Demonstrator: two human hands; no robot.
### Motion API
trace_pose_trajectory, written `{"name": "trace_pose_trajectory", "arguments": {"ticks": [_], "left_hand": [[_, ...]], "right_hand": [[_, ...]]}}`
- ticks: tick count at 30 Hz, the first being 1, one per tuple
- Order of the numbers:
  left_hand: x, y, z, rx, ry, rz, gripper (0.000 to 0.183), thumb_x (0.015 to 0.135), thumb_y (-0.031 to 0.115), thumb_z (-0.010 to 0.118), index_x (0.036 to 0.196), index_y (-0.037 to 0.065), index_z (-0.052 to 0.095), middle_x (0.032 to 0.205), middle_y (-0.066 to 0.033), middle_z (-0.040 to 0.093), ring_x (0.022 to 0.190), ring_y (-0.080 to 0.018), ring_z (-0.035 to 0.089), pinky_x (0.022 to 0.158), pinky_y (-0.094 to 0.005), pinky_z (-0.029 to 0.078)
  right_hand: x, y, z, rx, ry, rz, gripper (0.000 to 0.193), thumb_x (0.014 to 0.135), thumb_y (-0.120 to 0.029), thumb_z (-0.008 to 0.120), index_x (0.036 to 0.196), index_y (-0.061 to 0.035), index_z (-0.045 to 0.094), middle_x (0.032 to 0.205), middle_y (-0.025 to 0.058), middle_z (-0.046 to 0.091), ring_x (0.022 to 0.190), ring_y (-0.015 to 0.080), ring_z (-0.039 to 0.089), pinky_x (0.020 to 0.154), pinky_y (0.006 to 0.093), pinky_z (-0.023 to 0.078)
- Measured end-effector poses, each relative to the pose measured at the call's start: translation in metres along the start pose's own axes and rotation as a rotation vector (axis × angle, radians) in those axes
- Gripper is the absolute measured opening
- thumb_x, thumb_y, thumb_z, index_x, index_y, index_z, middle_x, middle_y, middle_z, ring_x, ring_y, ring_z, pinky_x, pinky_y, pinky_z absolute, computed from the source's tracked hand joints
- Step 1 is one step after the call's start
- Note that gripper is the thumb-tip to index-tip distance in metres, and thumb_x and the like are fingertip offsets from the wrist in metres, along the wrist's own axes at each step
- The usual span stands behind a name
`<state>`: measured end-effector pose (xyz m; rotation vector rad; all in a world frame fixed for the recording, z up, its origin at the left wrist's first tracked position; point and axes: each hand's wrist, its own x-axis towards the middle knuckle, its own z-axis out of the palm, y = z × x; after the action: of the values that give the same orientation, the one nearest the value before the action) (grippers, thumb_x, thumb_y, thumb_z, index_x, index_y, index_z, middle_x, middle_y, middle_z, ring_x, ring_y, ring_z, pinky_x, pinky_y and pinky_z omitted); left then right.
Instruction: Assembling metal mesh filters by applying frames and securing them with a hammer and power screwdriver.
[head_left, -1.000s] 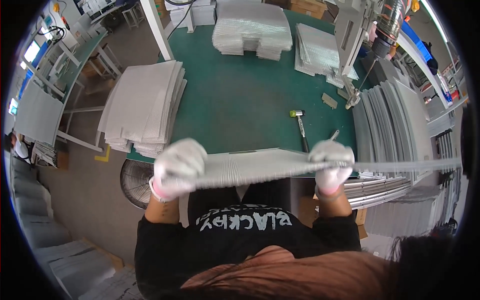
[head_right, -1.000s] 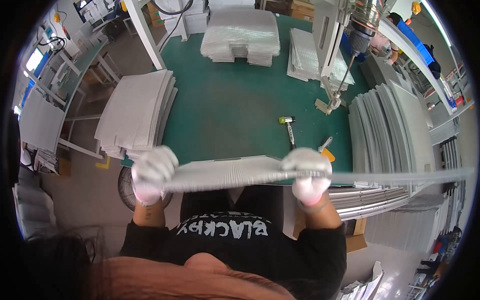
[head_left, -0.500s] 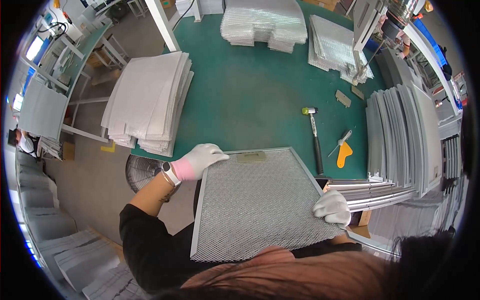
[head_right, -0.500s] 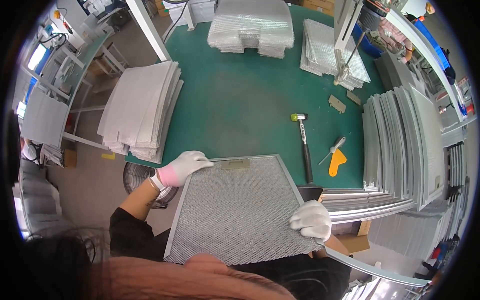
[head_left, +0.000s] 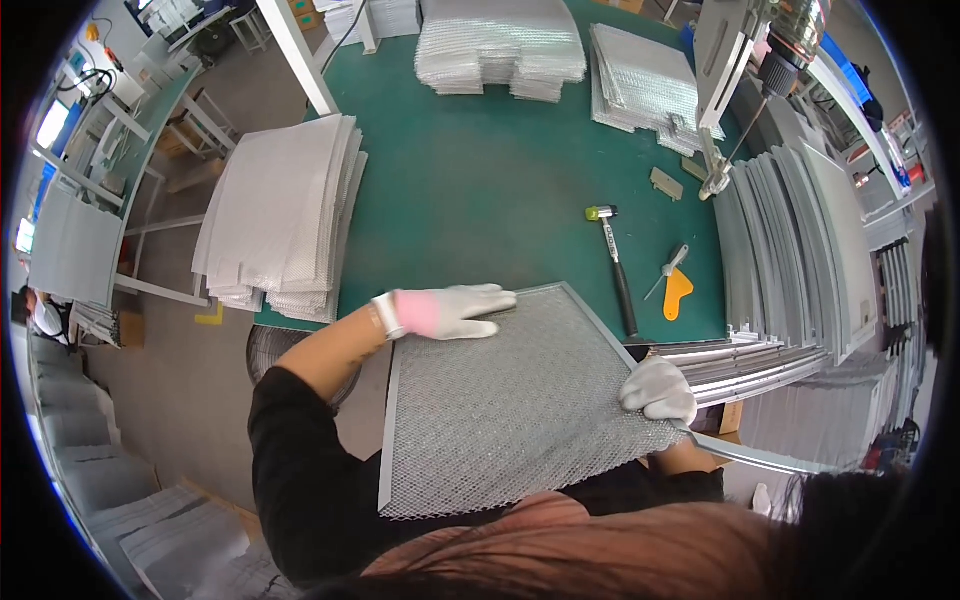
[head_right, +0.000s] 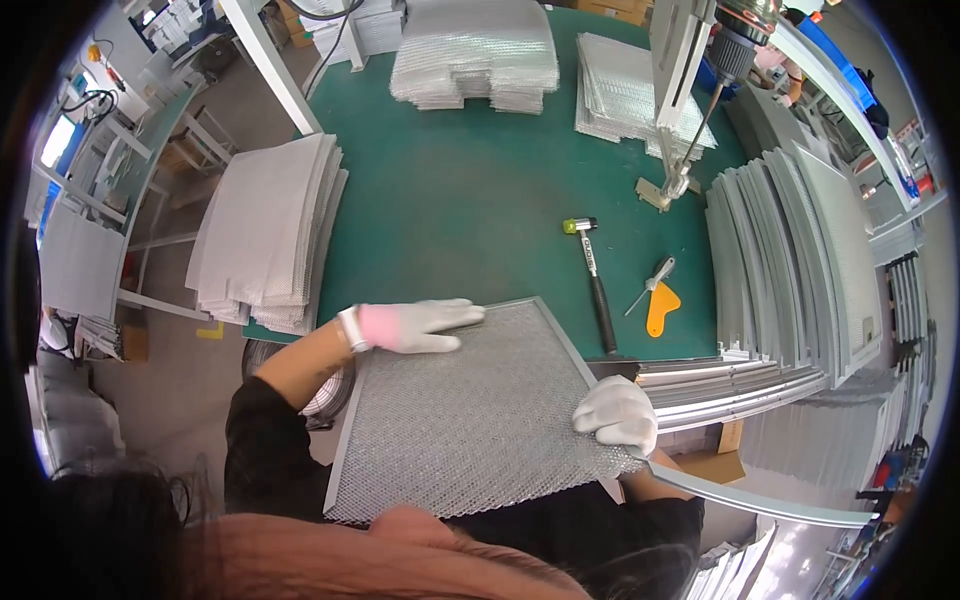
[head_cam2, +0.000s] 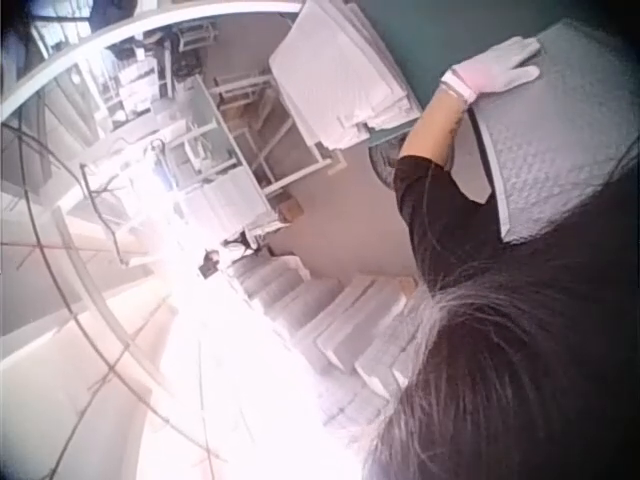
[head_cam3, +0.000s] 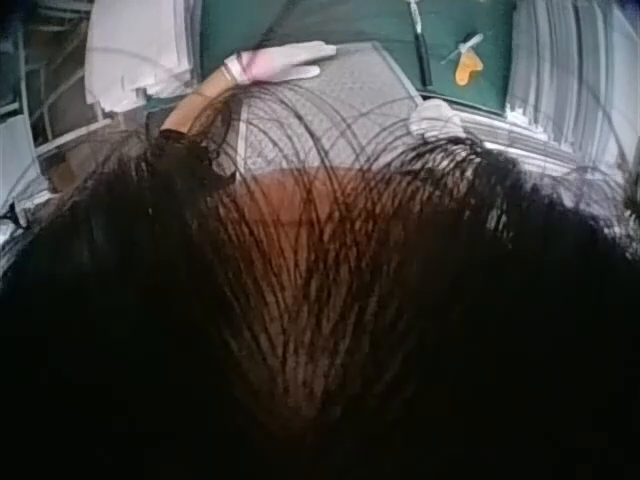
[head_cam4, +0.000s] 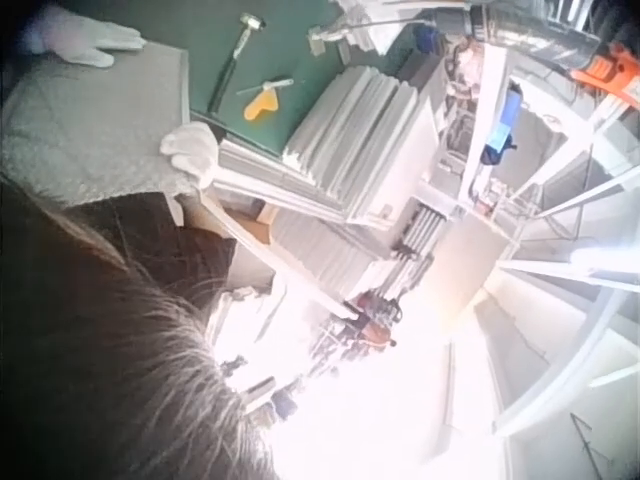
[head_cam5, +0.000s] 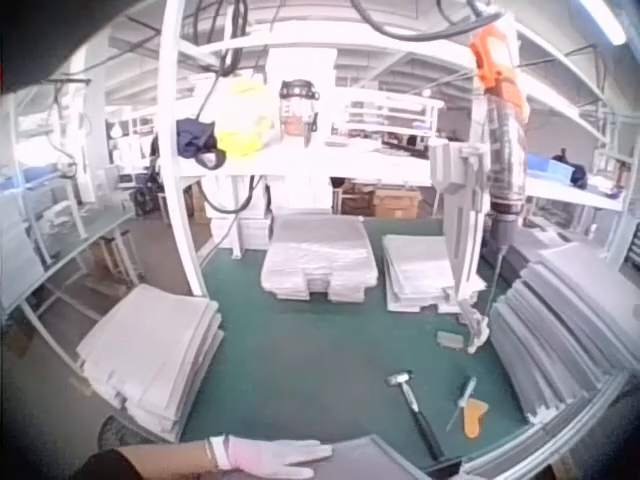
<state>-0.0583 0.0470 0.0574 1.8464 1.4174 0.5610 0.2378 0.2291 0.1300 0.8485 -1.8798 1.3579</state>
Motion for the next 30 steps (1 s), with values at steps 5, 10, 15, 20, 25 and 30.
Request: {"name": "trace_pose_trajectory", "arguments": {"ticks": [5, 10, 15, 20, 25, 30], "left_hand": [[0.061, -0.021, 0.015, -0.108, -0.24, -0.028, 0.069, 0.105, 0.046, 0.034, 0.156, 0.003, 0.016, 0.163, -0.0184, 0.011, 0.152, -0.0302, 0.006, 0.124, -0.0411, 0.009], [0.046, 0.008, -0.013, -0.035, -0.079, -0.138, 0.054, 0.103, 0.042, 0.039, 0.133, -0.002, 0.054, 0.137, -0.0202, 0.055, 0.127, -0.031, 0.052, 0.11, -0.0405, 0.038], [-0.051, 0.029, -0.049, -0.76, 0.104, 0.355, 0.049, 0.105, 0.034, 0.043, 0.135, -0.003, 0.053, 0.125, -0.0204, 0.065, 0.117, -0.032, 0.062, 0.101, -0.0422, 0.048], [-0.087, 0.101, -0.04, -0.272, 1.138, 0.655, 0.029, 0.087, 0.014, 0.067, 0.11, -0.002, 0.062, 0.085, -0.0138, 0.064, 0.07, -0.0253, 0.063, 0.063, -0.0399, 0.054], [-0.08, 0.084, -0.034, -0.16, 1.558, 0.381, 0.013, 0.09, 0.007, 0.065, 0.097, 0.003, 0.055, 0.087, -0.0101, 0.06, 0.075, -0.021, 0.058, 0.069, -0.037, 0.048], [-0.062, 0.102, -0.03, -0.079, 1.442, 0.43, 0.026, 0.09, 0.023, 0.072, 0.09, 0.005, 0.054, 0.078, -0.0083, 0.058, 0.065, -0.0191, 0.055, 0.058, -0.0313, 0.042]], "right_hand": [[-0.024, -0.002, 0.013, -0.088, 0.188, 0.085, 0.028, 0.091, -0.029, 0.066, 0.08, -0.0066, 0.053, 0.081, 0.0128, 0.069, 0.07, 0.0276, 0.067, 0.058, 0.0382, 0.051], [-0.002, -0.014, 0.019, -0.221, 0.337, 0.127, 0.035, 0.094, -0.039, 0.063, 0.082, -0.0081, 0.053, 0.078, 0.0102, 0.069, 0.067, 0.026, 0.067, 0.059, 0.0384, 0.051], [0.026, 0.015, 0.002, -0.259, 0.366, 0.107, 0.031, 0.095, -0.033, 0.063, 0.08, -0.0068, 0.057, 0.071, 0.0076, 0.066, 0.061, 0.0259, 0.065, 0.059, 0.0374, 0.051], [0.071, 0.044, -0.01, -0.261, 0.533, 0.342, 0.011, 0.092, -0.011, 0.059, 0.092, 0.0001, 0.06, 0.083, 0.0121, 0.065, 0.073, 0.0208, 0.062, 0.067, 0.0332, 0.05], [0.104, 0.044, -0.003, -0.192, 0.409, 0.199, 0.012, 0.086, 0.002, 0.058, 0.098, 0.0035, 0.061, 0.093, 0.0154, 0.068, 0.081, 0.0212, 0.064, 0.077, 0.0325, 0.051], [0.074, 0.054, -0.001, -0.179, 0.547, 0.162, 0.026, 0.098, -0.027, 0.063, 0.093, -0.003, 0.056, 0.079, 0.0136, 0.065, 0.071, 0.021, 0.061, 0.063, 0.0314, 0.049]]}}
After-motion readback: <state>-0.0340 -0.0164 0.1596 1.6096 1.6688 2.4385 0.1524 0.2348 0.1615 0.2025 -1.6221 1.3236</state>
